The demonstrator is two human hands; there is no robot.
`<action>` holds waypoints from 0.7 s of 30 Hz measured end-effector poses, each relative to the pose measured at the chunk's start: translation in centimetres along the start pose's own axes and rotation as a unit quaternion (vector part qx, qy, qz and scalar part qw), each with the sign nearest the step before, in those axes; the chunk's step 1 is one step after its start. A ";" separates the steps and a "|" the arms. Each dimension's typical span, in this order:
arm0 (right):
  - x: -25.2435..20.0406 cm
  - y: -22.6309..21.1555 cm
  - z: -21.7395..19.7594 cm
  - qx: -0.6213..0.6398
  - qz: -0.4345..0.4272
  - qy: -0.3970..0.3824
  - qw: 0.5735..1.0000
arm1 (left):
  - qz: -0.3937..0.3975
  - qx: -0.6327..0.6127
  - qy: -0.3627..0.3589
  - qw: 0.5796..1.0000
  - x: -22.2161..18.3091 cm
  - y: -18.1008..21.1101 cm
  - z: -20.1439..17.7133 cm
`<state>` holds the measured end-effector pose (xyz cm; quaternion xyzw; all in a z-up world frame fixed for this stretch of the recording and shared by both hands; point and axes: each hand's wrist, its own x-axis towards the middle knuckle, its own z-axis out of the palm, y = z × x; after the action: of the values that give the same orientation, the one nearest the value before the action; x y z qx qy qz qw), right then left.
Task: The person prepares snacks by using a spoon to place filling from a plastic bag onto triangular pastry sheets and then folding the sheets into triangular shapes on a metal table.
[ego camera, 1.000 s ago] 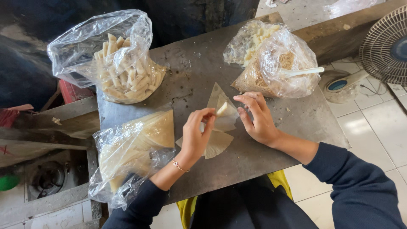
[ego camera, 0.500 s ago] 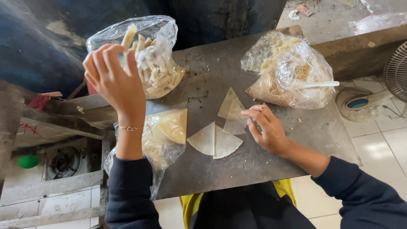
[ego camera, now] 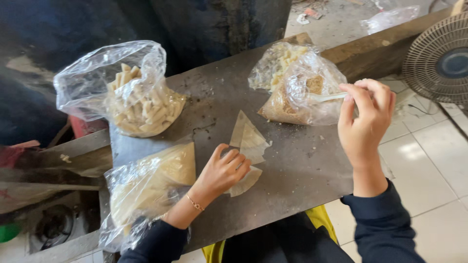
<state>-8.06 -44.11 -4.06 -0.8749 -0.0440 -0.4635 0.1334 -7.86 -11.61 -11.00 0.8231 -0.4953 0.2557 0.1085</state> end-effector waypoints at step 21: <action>-1.2 3.7 2.8 0.333 0.310 -0.212 0.865 | -0.090 -0.139 0.009 0.986 -0.6 0.3 0.5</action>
<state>-5.76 -46.88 -7.27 -0.8244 0.0505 -0.1600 0.5405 -8.22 -11.53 -11.82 0.8387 -0.4492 0.1812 0.2491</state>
